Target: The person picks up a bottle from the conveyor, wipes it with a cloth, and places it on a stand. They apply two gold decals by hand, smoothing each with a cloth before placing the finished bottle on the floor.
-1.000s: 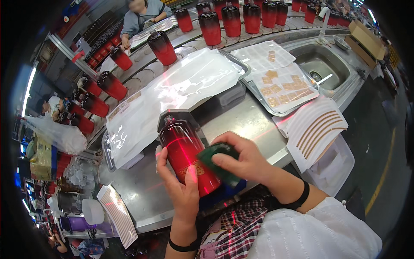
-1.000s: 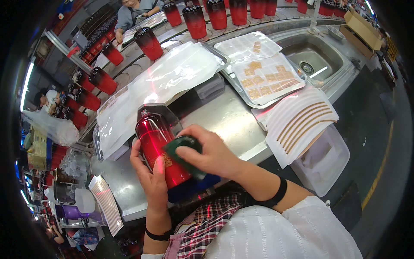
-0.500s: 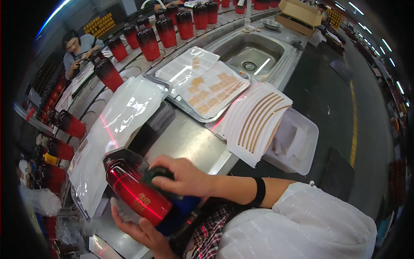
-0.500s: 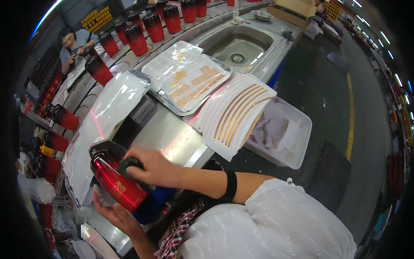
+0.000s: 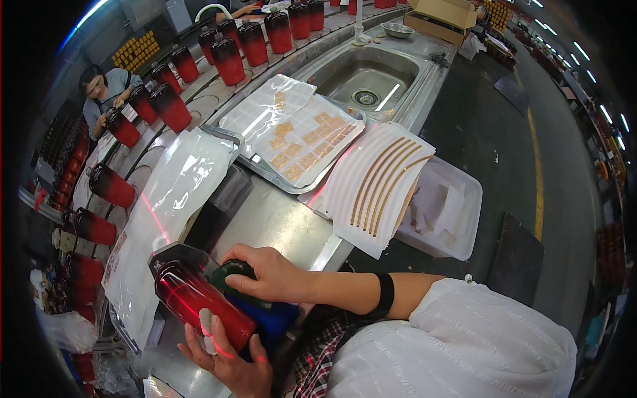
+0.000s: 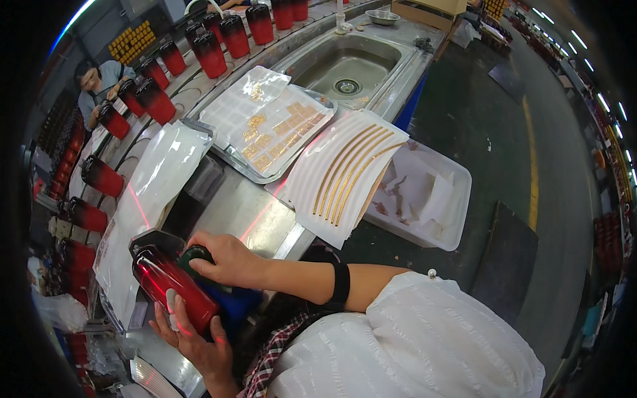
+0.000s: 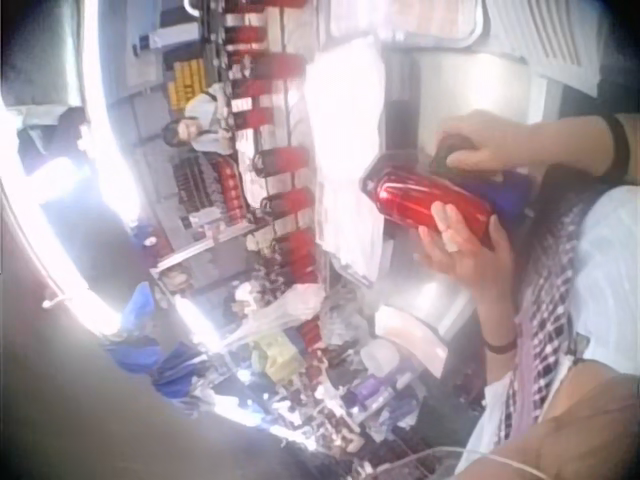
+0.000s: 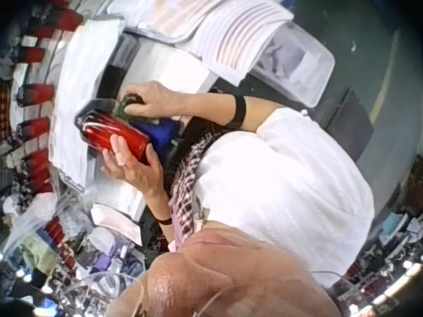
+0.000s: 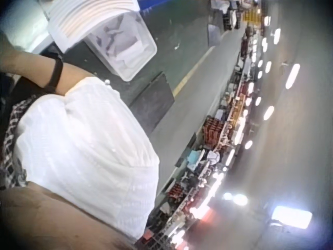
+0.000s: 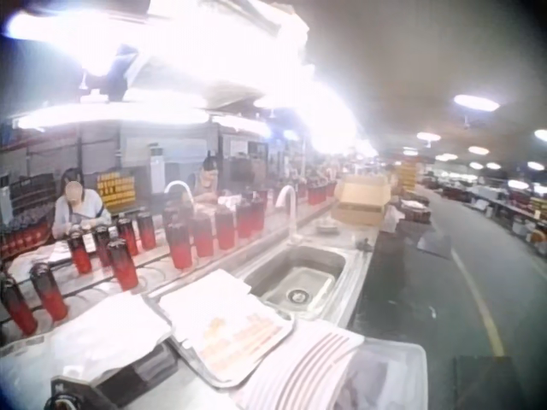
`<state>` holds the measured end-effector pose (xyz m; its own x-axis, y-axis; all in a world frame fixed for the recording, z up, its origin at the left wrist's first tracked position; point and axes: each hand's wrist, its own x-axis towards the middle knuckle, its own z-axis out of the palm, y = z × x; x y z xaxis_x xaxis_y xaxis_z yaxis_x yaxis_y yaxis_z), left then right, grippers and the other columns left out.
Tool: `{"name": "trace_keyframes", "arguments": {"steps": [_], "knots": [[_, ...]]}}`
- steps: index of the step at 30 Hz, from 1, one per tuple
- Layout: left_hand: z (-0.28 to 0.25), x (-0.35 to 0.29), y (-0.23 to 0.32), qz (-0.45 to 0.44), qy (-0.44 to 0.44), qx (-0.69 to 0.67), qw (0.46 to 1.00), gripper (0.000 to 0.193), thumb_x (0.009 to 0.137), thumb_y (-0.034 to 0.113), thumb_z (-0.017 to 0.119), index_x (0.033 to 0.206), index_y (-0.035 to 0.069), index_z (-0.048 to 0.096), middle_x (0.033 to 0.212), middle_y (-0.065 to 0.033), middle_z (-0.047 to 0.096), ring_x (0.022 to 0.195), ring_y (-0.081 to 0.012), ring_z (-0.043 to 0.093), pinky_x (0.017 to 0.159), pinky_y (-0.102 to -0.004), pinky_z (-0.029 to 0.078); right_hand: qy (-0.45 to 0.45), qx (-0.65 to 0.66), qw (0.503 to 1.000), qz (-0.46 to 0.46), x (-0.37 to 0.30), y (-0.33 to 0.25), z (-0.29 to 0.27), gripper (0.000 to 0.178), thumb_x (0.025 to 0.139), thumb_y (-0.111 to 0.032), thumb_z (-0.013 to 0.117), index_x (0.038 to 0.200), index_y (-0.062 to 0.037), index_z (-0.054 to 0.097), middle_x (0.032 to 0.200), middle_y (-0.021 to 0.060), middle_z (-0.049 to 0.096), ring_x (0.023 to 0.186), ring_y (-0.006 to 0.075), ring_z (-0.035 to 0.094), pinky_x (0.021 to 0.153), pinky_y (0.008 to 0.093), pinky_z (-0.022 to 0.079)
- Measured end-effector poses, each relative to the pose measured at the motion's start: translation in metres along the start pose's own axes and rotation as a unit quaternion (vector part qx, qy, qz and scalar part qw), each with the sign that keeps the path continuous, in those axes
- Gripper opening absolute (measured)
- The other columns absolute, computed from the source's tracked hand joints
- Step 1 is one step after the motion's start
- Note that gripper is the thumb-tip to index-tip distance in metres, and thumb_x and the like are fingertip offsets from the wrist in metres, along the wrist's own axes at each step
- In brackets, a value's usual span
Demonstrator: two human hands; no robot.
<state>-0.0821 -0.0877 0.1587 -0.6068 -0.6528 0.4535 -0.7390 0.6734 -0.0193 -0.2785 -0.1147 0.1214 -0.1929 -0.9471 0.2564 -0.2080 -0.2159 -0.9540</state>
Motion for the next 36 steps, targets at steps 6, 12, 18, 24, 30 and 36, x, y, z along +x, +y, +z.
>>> {"name": "trace_keyframes", "arguments": {"steps": [6, 12, 18, 24, 30, 36], "knots": [[0.007, -0.009, -0.009, -0.059, 0.073, -0.107, 0.990, 0.068, 0.091, 0.039, 0.058, 0.142, 0.000, 0.036, 0.146, -0.0190, 0.041, 0.138, -0.0409, 0.028, 0.114, -0.0548, 0.016, -0.053, 0.117, 0.992, 0.013, -0.005, -0.011, 0.003, 0.034, 0.088, -0.023, 0.067, 0.115, -0.0054, 0.057, 0.093, 0.0112, 0.066, 0.086, 0.0180, 0.065, 0.078, 0.0312, 0.051], [0.016, -0.025, -0.015, -0.072, 0.065, -0.117, 0.988, 0.075, 0.088, 0.035, 0.063, 0.143, -0.004, 0.031, 0.144, -0.0220, 0.042, 0.136, -0.0434, 0.031, 0.114, -0.0562, 0.017, -0.085, 0.117, 0.989, 0.029, -0.009, -0.016, 0.004, 0.033, 0.087, -0.019, 0.069, 0.114, -0.0028, 0.059, 0.097, 0.0063, 0.067, 0.089, 0.0111, 0.062, 0.080, 0.0272, 0.051], [0.021, -0.036, -0.025, -0.113, 0.097, -0.141, 0.979, 0.078, 0.081, 0.026, 0.071, 0.142, -0.004, 0.033, 0.141, -0.0221, 0.045, 0.135, -0.0433, 0.034, 0.113, -0.0579, 0.018, -0.018, -0.037, 0.998, 0.040, 0.009, -0.020, 0.009, 0.028, 0.086, -0.014, 0.070, 0.110, -0.0026, 0.059, 0.091, 0.0047, 0.064, 0.083, 0.0089, 0.059, 0.074, 0.0253, 0.050], [0.013, -0.029, -0.030, -0.131, 0.106, -0.157, 0.973, 0.080, 0.077, 0.027, 0.075, 0.141, -0.003, 0.037, 0.140, -0.0189, 0.047, 0.134, -0.0373, 0.037, 0.113, -0.0583, 0.016, -0.049, -0.012, 0.999, 0.012, 0.012, -0.017, 0.016, 0.027, 0.085, -0.013, 0.070, 0.108, -0.0019, 0.061, 0.090, 0.0067, 0.066, 0.080, 0.0114, 0.061, 0.072, 0.0257, 0.050], [0.006, -0.022, -0.027, -0.056, 0.107, -0.121, 0.985, 0.087, 0.068, 0.026, 0.078, 0.142, 0.002, 0.040, 0.142, -0.0148, 0.048, 0.134, -0.0357, 0.037, 0.113, -0.0598, 0.013, -0.100, 0.001, 0.992, -0.074, 0.001, -0.037, 0.019, 0.024, 0.088, -0.013, 0.070, 0.107, -0.0013, 0.060, 0.092, 0.0038, 0.065, 0.080, 0.0088, 0.058, 0.074, 0.0230, 0.048], [0.027, -0.038, -0.033, -0.122, 0.138, -0.222, 0.957, 0.092, 0.073, 0.029, 0.077, 0.148, 0.004, 0.030, 0.144, -0.0139, 0.044, 0.136, -0.0367, 0.033, 0.114, -0.0578, 0.013, -0.086, 0.088, 0.992, 0.031, 0.002, -0.032, 0.023, 0.024, 0.089, -0.012, 0.068, 0.109, -0.0018, 0.059, 0.094, 0.0025, 0.063, 0.081, 0.0079, 0.057, 0.073, 0.0228, 0.048]]}}
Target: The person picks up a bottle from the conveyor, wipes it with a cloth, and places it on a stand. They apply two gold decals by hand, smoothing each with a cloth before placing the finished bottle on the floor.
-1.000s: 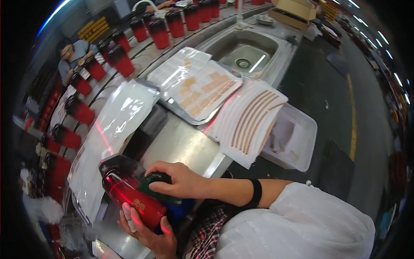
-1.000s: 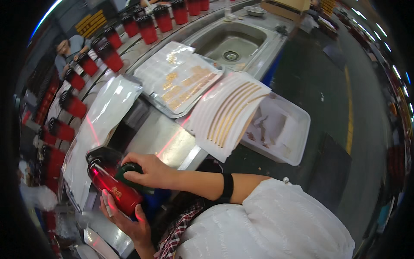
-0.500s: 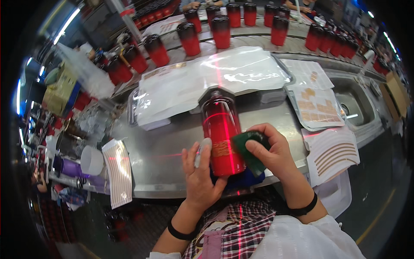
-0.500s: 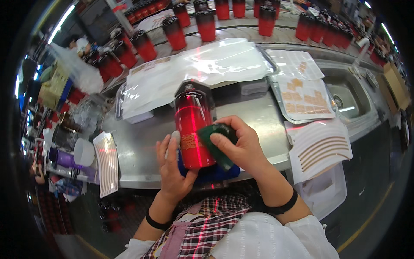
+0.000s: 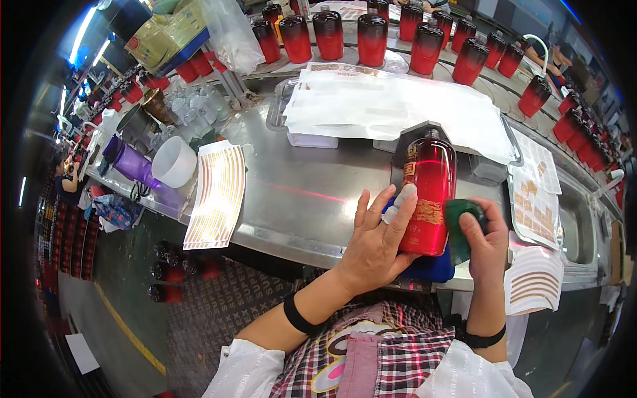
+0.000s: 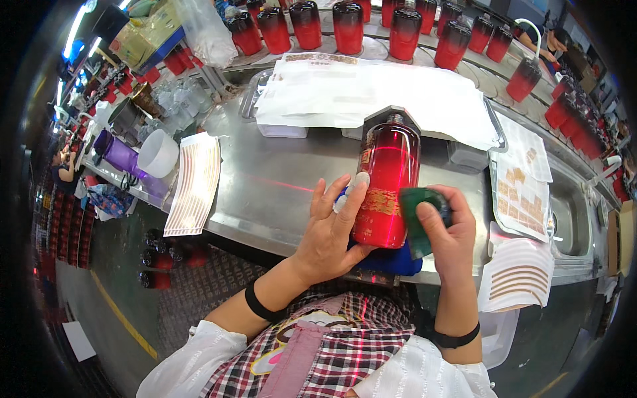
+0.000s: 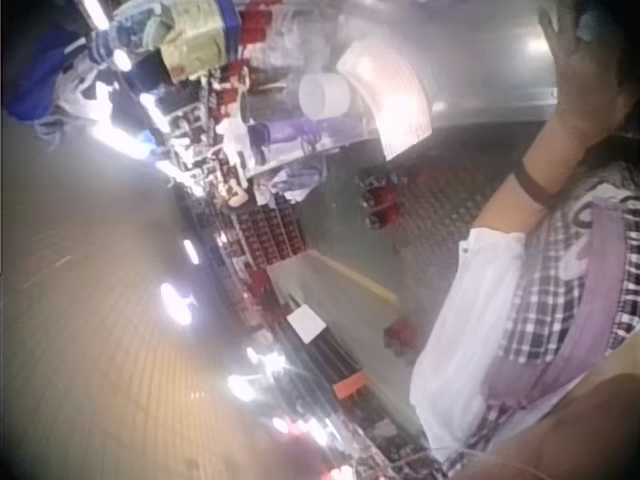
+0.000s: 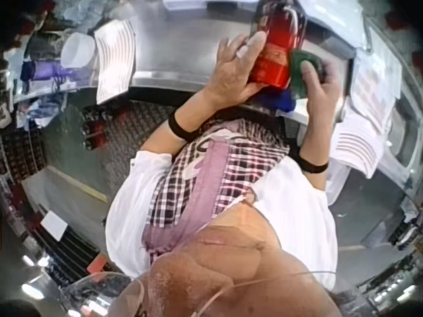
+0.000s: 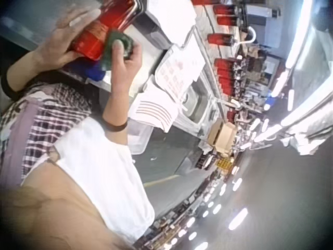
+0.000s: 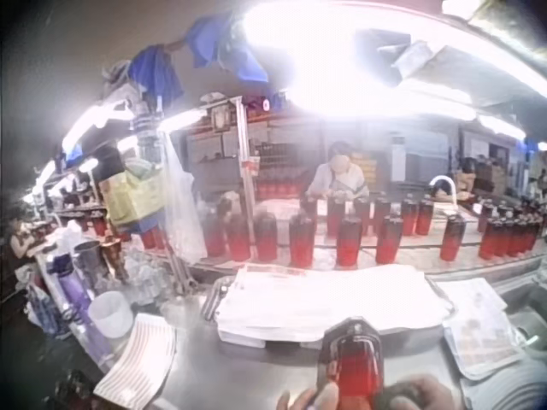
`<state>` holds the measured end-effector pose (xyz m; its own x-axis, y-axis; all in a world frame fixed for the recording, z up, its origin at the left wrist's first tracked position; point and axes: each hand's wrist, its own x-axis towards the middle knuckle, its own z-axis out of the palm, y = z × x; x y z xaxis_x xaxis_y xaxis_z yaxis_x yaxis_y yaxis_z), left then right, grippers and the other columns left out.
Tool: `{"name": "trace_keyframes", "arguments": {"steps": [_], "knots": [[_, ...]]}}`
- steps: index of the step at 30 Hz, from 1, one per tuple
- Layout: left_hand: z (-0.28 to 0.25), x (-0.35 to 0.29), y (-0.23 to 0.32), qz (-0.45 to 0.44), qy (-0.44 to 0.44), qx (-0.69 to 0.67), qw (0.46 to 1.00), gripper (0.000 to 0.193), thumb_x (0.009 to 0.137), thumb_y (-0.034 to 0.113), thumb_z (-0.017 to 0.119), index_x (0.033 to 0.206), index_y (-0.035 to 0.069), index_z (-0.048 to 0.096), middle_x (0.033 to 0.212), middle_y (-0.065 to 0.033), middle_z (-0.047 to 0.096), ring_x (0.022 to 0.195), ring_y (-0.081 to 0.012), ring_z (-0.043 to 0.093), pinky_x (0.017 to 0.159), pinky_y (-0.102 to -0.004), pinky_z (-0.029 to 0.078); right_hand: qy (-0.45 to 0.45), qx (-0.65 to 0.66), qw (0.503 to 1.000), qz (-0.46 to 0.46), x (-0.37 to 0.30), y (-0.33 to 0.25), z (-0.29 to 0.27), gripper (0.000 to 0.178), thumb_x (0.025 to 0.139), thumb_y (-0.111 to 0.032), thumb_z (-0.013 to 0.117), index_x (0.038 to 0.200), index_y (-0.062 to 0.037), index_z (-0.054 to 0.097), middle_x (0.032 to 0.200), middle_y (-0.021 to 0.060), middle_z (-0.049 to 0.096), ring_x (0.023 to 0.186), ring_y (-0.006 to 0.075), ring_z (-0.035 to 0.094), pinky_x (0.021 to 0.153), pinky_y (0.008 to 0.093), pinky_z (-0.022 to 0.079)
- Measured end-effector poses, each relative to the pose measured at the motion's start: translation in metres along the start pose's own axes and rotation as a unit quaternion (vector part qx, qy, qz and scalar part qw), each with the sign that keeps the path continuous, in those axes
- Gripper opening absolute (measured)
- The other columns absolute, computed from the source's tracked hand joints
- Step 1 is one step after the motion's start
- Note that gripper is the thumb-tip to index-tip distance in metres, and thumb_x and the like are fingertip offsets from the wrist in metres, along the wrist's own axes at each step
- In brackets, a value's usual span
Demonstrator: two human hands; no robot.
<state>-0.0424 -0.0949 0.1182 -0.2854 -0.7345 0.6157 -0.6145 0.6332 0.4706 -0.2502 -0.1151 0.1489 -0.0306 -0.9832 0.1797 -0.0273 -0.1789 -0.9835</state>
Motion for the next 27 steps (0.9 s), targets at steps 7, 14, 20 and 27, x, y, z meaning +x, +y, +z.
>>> {"name": "trace_keyframes", "arguments": {"steps": [7, 14, 20, 27], "knots": [[-0.003, 0.006, -0.001, -0.011, -0.053, 0.043, 0.998, 0.096, 0.077, 0.040, 0.075, 0.147, -0.003, 0.025, 0.147, -0.0194, 0.038, 0.138, -0.0392, 0.030, 0.114, -0.0567, 0.014, 0.037, 0.009, 0.999, 0.033, 0.004, -0.004, -0.001, 0.026, 0.088, -0.009, 0.068, 0.111, -0.0025, 0.059, 0.093, 0.0023, 0.064, 0.082, 0.0076, 0.058, 0.071, 0.0233, 0.049], [0.009, -0.002, -0.009, -0.047, -0.058, -0.003, 0.997, 0.102, 0.080, 0.052, 0.070, 0.147, -0.005, 0.020, 0.145, -0.0271, 0.036, 0.137, -0.0421, 0.032, 0.115, -0.0555, 0.014, 0.039, 0.014, 0.998, 0.042, 0.001, -0.004, -0.009, 0.025, 0.088, -0.014, 0.069, 0.108, -0.0018, 0.060, 0.090, 0.0028, 0.064, 0.079, 0.0071, 0.057, 0.070, 0.0227, 0.049], [0.005, 0.001, -0.005, -0.039, -0.044, 0.023, 0.998, 0.106, 0.078, 0.056, 0.070, 0.146, -0.009, 0.019, 0.146, -0.0284, 0.033, 0.136, -0.0433, 0.033, 0.114, -0.0560, 0.015, 0.121, -0.203, 0.968, -0.081, 0.004, 0.005, -0.017, 0.024, 0.080, -0.008, 0.071, 0.103, -0.0054, 0.064, 0.085, 0.0087, 0.062, 0.080, 0.0193, 0.061, 0.072, 0.0308, 0.047], [-0.004, 0.010, 0.000, 0.009, -0.044, 0.066, 0.997, 0.106, 0.077, 0.051, 0.074, 0.145, -0.009, 0.021, 0.146, -0.0289, 0.034, 0.134, -0.0439, 0.036, 0.114, -0.0574, 0.015, -0.094, -0.180, 0.967, -0.154, 0.003, -0.025, -0.012, 0.026, 0.077, -0.008, 0.074, 0.102, -0.0049, 0.066, 0.081, 0.0089, 0.059, 0.073, 0.0231, 0.058, 0.065, 0.0323, 0.046]]}}
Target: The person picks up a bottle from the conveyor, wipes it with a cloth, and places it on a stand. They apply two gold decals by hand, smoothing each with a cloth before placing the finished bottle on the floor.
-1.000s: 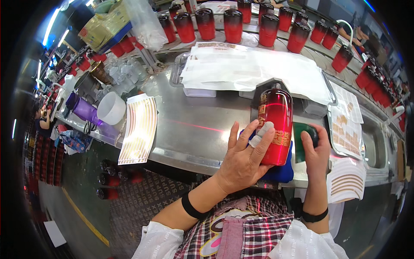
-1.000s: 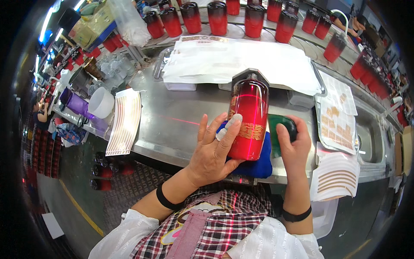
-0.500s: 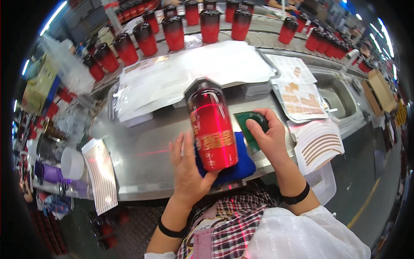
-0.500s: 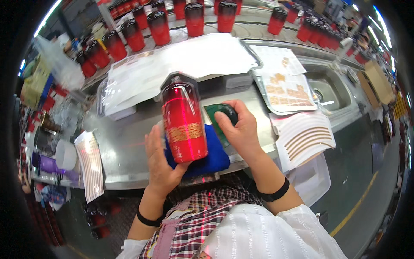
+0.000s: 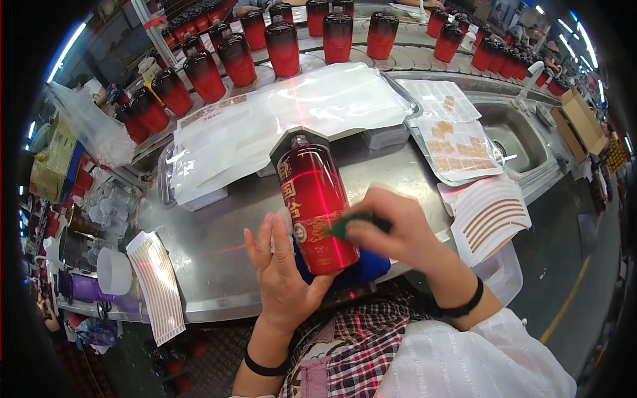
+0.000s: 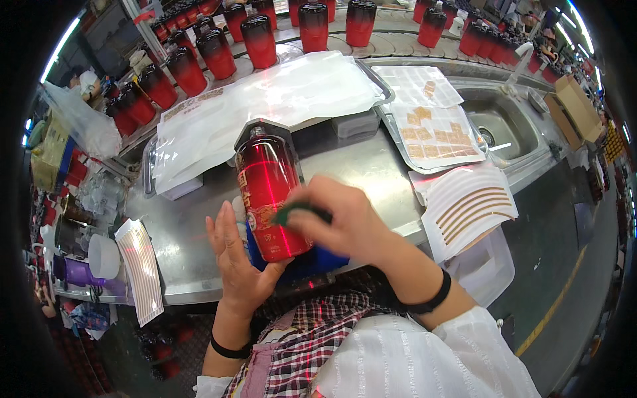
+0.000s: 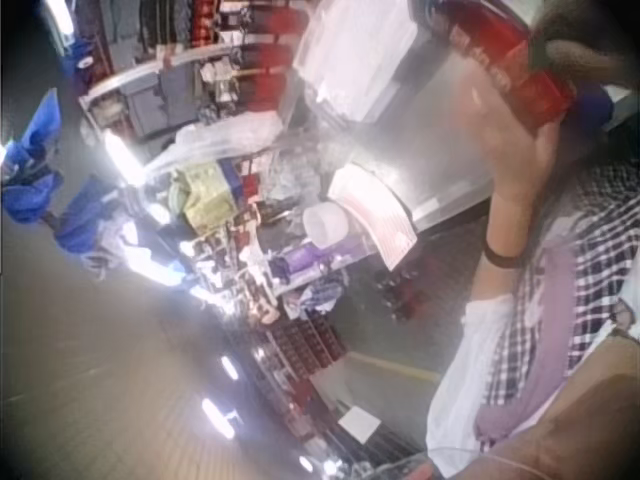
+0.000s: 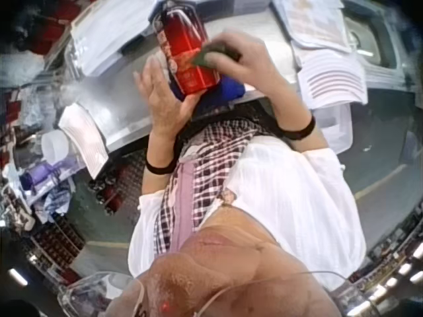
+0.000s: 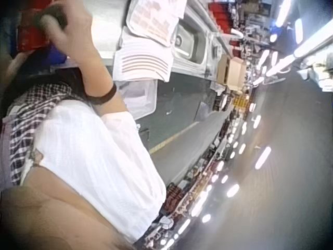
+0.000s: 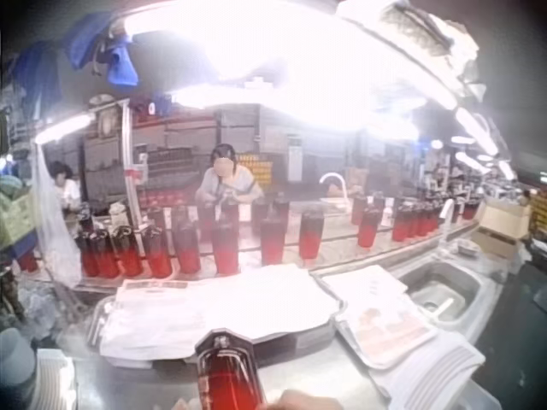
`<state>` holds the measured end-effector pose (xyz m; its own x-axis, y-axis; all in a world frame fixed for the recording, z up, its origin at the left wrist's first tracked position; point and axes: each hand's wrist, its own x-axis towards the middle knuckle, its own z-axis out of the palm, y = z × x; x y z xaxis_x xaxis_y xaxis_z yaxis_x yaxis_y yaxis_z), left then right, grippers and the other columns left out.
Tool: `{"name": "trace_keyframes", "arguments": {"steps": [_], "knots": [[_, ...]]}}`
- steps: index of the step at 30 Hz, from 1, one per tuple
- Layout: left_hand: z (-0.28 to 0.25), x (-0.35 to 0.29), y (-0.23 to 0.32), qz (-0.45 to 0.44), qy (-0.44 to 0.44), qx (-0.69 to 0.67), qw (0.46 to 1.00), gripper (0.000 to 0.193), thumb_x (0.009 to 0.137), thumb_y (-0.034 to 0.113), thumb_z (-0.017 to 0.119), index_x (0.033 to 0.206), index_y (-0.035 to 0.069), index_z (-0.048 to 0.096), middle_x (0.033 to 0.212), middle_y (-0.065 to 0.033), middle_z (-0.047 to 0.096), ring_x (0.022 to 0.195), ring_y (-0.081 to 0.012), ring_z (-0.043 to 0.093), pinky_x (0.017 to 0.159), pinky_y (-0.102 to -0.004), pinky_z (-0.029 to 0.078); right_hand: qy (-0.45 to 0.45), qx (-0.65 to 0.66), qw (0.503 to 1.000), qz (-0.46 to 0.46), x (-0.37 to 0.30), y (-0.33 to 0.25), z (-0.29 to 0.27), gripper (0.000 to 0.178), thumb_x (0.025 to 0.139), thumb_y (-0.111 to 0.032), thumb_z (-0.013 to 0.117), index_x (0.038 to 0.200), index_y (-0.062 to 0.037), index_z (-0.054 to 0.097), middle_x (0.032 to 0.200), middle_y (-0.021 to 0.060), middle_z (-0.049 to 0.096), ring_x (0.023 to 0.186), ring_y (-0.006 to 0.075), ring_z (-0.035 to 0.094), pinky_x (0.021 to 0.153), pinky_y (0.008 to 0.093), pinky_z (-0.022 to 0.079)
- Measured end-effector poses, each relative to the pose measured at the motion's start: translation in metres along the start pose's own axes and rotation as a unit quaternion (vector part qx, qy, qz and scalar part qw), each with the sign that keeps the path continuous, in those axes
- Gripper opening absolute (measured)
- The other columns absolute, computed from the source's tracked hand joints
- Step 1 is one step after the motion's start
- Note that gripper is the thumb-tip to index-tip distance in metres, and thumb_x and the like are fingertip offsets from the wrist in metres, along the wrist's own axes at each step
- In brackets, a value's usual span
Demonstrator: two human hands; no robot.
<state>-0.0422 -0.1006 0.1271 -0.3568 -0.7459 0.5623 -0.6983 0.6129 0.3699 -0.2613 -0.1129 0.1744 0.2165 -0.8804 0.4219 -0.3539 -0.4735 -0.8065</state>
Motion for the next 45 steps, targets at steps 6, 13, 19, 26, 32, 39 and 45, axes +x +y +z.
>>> {"name": "trace_keyframes", "arguments": {"steps": [6, 13, 19, 26, 32, 39, 45], "knots": [[-0.002, 0.000, 0.001, 0.006, -0.003, 0.012, 1.000, 0.105, 0.078, 0.051, 0.073, 0.145, -0.010, 0.020, 0.145, -0.0281, 0.036, 0.133, -0.0426, 0.037, 0.113, -0.0583, 0.015, -0.011, -0.038, 0.999, -0.031, 0.020, -0.009, 0.009, 0.018, 0.081, -0.009, 0.070, 0.096, -0.0021, 0.064, 0.083, 0.0136, 0.061, 0.073, 0.0296, 0.062, 0.065, 0.0351, 0.050], [0.005, 0.003, 0.006, -0.006, -0.011, 0.008, 1.000, 0.100, 0.076, 0.047, 0.074, 0.145, -0.007, 0.025, 0.143, -0.0229, 0.039, 0.135, -0.0412, 0.032, 0.113, -0.0592, 0.015, 0.047, 0.019, 0.997, 0.064, 0.006, -0.002, 0.012, 0.022, 0.082, -0.014, 0.071, 0.098, -0.0006, 0.063, 0.086, 0.0140, 0.063, 0.076, 0.0259, 0.064, 0.066, 0.0332, 0.050], [0.011, 0.001, 0.004, -0.004, -0.008, -0.005, 1.000, 0.103, 0.077, 0.052, 0.072, 0.145, -0.008, 0.023, 0.144, -0.0261, 0.037, 0.132, -0.0433, 0.036, 0.112, -0.0593, 0.016, 0.056, 0.145, 0.981, 0.115, -0.003, 0.004, 0.010, 0.026, 0.087, -0.017, 0.070, 0.105, -0.0012, 0.062, 0.088, 0.0065, 0.066, 0.080, 0.0099, 0.060, 0.071, 0.0252, 0.049], [0.007, -0.006, -0.002, -0.035, -0.029, -0.018, 0.999, 0.098, 0.082, 0.051, 0.068, 0.146, -0.007, 0.022, 0.148, -0.0259, 0.033, 0.137, -0.0426, 0.032, 0.114, -0.0555, 0.015, 0.105, 0.134, 0.972, 0.162, 0.000, 0.012, 0.013, 0.023, 0.086, -0.018, 0.069, 0.101, -0.0010, 0.063, 0.081, 0.0064, 0.066, 0.074, 0.0106, 0.062, 0.065, 0.0269, 0.050], [0.006, -0.006, 0.001, -0.061, -0.034, -0.053, 0.996, 0.103, 0.078, 0.052, 0.071, 0.146, -0.008, 0.021, 0.146, -0.0261, 0.036, 0.135, -0.0425, 0.034, 0.113, -0.0569, 0.015, 0.189, 0.076, 0.966, 0.159, -0.007, 0.038, 0.011, 0.019, 0.088, -0.013, 0.068, 0.099, 0.0003, 0.061, 0.085, 0.0022, 0.065, 0.072, 0.0072, 0.058, 0.063, 0.0240, 0.049], [-0.003, -0.002, 0.001, -0.038, -0.026, -0.015, 0.999, 0.104, 0.076, 0.050, 0.073, 0.146, -0.008, 0.023, 0.144, -0.0276, 0.037, 0.134, -0.0421, 0.034, 0.114, -0.0574, 0.015, 0.182, 0.159, 0.946, 0.217, -0.001, 0.029, 0.011, 0.018, 0.088, -0.011, 0.068, 0.102, -0.0008, 0.062, 0.083, 0.0020, 0.064, 0.071, 0.0074, 0.056, 0.061, 0.0234, 0.046], [0.002, -0.005, -0.002, -0.024, -0.004, 0.008, 1.000, 0.102, 0.076, 0.053, 0.072, 0.145, -0.007, 0.026, 0.143, -0.0245, 0.040, 0.132, -0.0407, 0.038, 0.114, -0.0564, 0.015, 0.003, -0.056, 0.994, -0.098, -0.005, -0.013, 0.015, 0.027, 0.077, -0.010, 0.076, 0.102, -0.0076, 0.067, 0.083, 0.0107, 0.059, 0.077, 0.0255, 0.058, 0.070, 0.0331, 0.047]]}}
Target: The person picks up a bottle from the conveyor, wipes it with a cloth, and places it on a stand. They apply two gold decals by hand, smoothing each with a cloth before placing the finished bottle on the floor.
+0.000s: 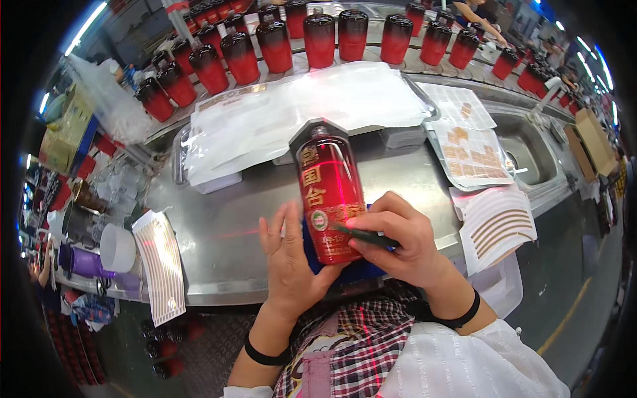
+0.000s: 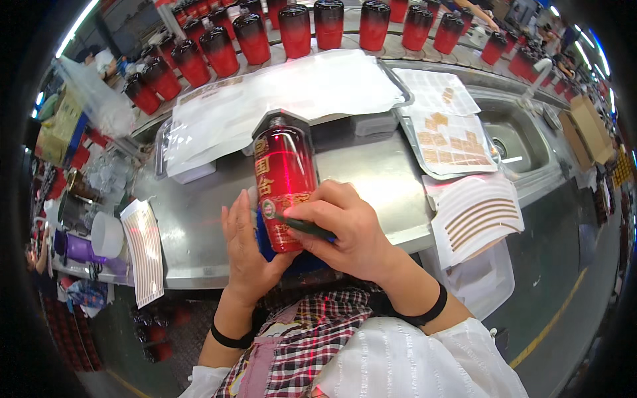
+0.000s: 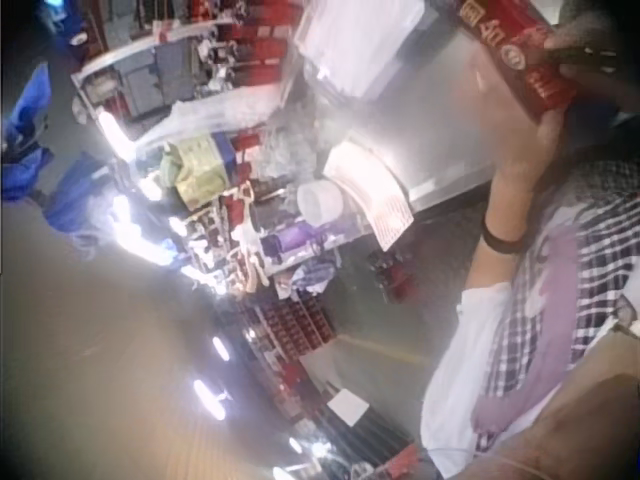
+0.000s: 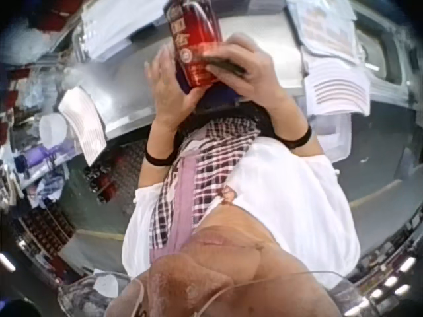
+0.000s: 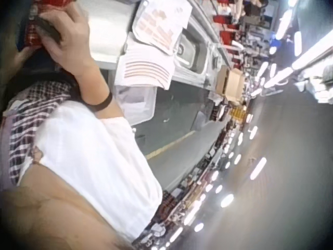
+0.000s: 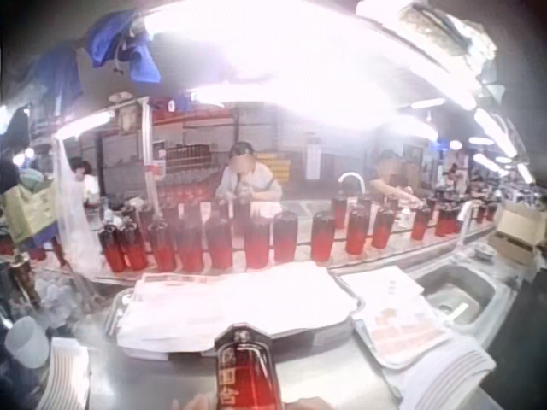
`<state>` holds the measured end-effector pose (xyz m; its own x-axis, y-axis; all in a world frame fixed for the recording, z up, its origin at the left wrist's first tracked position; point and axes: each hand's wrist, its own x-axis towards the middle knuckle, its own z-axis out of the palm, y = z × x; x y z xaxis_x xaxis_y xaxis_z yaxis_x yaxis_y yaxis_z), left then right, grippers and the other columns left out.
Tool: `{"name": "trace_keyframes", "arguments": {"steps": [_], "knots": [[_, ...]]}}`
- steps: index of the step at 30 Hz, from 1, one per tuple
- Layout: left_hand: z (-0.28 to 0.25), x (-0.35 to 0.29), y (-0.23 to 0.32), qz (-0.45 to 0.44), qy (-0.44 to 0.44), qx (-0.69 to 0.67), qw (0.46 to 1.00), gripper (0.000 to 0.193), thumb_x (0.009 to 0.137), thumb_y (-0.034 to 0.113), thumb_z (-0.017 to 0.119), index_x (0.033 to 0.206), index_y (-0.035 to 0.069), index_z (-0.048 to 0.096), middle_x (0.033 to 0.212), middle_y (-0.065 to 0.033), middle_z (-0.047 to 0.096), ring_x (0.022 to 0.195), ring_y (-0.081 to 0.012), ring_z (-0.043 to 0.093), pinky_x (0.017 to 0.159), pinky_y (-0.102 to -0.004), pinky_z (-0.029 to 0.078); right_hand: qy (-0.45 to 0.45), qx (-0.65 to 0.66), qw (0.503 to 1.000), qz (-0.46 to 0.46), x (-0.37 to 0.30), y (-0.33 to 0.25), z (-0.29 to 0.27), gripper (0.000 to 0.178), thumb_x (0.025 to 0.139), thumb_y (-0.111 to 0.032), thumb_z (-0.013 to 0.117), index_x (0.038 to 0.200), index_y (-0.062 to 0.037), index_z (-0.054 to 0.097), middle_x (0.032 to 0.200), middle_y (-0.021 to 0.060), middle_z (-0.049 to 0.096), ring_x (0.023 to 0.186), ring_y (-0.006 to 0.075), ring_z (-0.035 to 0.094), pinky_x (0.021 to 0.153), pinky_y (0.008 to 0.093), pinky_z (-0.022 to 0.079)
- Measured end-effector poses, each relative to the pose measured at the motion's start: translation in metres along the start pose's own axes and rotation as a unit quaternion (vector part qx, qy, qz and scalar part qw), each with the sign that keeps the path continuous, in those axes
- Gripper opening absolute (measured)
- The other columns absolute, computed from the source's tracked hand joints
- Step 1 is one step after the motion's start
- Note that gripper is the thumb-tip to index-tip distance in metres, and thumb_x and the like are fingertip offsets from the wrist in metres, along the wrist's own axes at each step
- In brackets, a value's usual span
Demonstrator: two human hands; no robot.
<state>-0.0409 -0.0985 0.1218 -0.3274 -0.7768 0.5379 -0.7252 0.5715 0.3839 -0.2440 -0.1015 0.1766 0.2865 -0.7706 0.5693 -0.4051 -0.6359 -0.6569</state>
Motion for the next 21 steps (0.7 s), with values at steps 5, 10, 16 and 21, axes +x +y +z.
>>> {"name": "trace_keyframes", "arguments": {"steps": [5, 10, 16, 21], "knots": [[0.004, 0.003, -0.003, -0.043, -0.045, -0.047, 0.997, 0.104, 0.075, 0.057, 0.072, 0.144, -0.006, 0.029, 0.133, -0.0212, 0.050, 0.137, -0.0408, 0.030, 0.110, -0.0628, 0.013, 0.136, -0.031, 0.971, 0.194, 0.002, 0.033, -0.017, 0.020, 0.085, -0.012, 0.069, 0.102, -0.0006, 0.064, 0.080, 0.0039, 0.064, 0.074, 0.0073, 0.057, 0.064, 0.0239, 0.046], [-0.006, 0.012, 0.009, -0.012, -0.040, 0.030, 0.999, 0.106, 0.073, 0.059, 0.072, 0.144, -0.007, 0.029, 0.126, -0.0214, 0.055, 0.136, -0.0413, 0.031, 0.110, -0.0631, 0.013, 0.022, 0.144, 0.961, 0.237, 0.004, 0.025, -0.010, 0.020, 0.084, -0.015, 0.070, 0.097, -0.0006, 0.065, 0.080, 0.0080, 0.064, 0.070, 0.0138, 0.060, 0.063, 0.0285, 0.048], [0.006, 0.007, 0.000, -0.054, -0.023, -0.072, 0.996, 0.108, 0.071, 0.061, 0.073, 0.143, -0.007, 0.031, 0.125, -0.0215, 0.056, 0.135, -0.0416, 0.033, 0.110, -0.0630, 0.013, -0.003, 0.078, 0.978, 0.193, 0.013, 0.017, -0.012, 0.019, 0.082, -0.011, 0.071, 0.098, -0.0009, 0.066, 0.082, 0.0112, 0.064, 0.072, 0.0153, 0.061, 0.064, 0.0288, 0.048], [-0.007, 0.013, 0.006, 0.002, -0.029, 0.027, 0.999, 0.110, 0.070, 0.063, 0.073, 0.143, -0.007, 0.030, 0.127, -0.0229, 0.053, 0.135, -0.0418, 0.032, 0.110, -0.0637, 0.014, 0.027, 0.017, 0.987, 0.155, 0.019, 0.015, -0.017, 0.019, 0.082, -0.012, 0.070, 0.097, -0.0006, 0.066, 0.082, 0.0134, 0.064, 0.071, 0.0203, 0.062, 0.063, 0.0302, 0.048]]}}
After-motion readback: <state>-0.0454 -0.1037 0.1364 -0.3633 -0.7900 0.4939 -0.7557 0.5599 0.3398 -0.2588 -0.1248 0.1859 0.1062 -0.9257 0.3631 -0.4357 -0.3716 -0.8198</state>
